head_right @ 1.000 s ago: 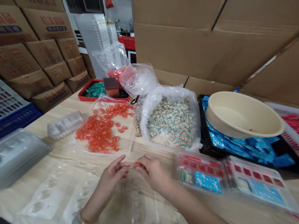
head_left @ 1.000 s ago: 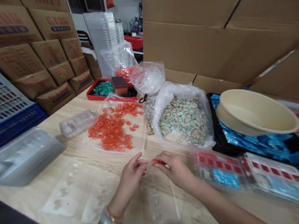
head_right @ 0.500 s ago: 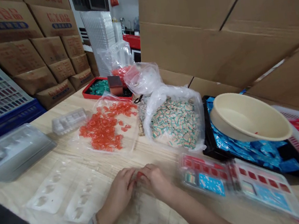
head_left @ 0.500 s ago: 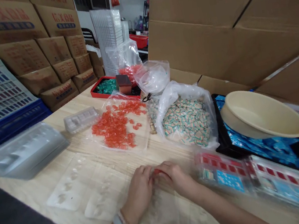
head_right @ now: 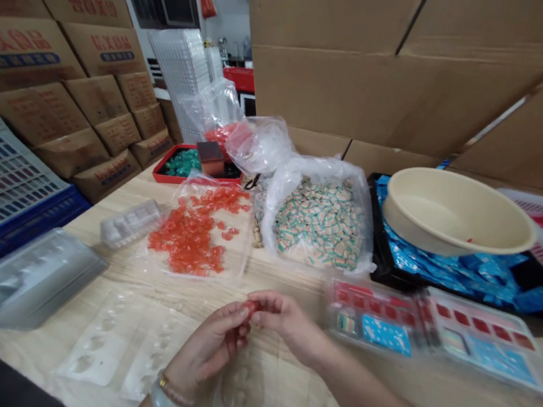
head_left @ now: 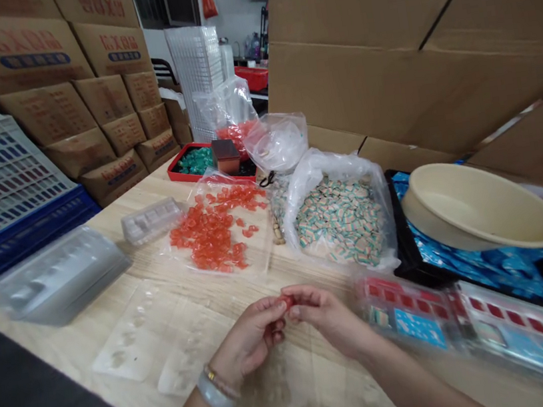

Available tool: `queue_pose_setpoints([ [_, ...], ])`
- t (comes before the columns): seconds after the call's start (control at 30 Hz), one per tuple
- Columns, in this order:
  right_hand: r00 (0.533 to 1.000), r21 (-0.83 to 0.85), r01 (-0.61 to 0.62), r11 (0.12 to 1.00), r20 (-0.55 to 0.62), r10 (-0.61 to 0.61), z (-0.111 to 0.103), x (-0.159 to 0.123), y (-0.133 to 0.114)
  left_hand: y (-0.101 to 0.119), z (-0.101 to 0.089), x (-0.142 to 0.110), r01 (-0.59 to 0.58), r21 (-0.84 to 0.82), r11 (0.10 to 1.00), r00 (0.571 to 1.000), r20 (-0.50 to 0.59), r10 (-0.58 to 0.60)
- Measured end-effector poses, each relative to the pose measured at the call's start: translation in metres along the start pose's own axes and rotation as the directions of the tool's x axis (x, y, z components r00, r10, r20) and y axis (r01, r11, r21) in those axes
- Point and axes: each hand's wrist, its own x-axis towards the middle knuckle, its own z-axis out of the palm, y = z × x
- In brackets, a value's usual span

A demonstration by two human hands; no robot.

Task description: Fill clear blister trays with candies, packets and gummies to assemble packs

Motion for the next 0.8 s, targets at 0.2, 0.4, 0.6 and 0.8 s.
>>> queue_pose_setpoints([
  [0.2, 0.947, 0.440, -0.321, 0.839, 0.152, 0.283, -0.003, 0.000, -0.007, -0.008, -0.001, -0.002, -0.162, 0.154, 0.975, 0.986, -0.012, 0.166],
  [0.4, 0.839, 0.334, -0.534, 0.777, 0.323, 0.438, -0.009, 0.000, -0.003, -0.001, -0.012, -0.004, -0.225, 0.437, 0.871, 0.974, 0.081, 0.211],
  [0.6, 0.899, 0.382, -0.424, 0.821, 0.288, 0.331, 0.000, -0.009, 0.004, 0.000, -0.009, -0.012, -0.194, 0.389, 0.901, 0.976, 0.167, 0.138],
  [0.8, 0.993, 0.067, -0.120, 0.990, 0.005, 0.120, 0.015, -0.022, 0.010, -0.021, -0.010, -0.019, 0.003, 0.173, 0.985, 0.995, 0.096, -0.020],
])
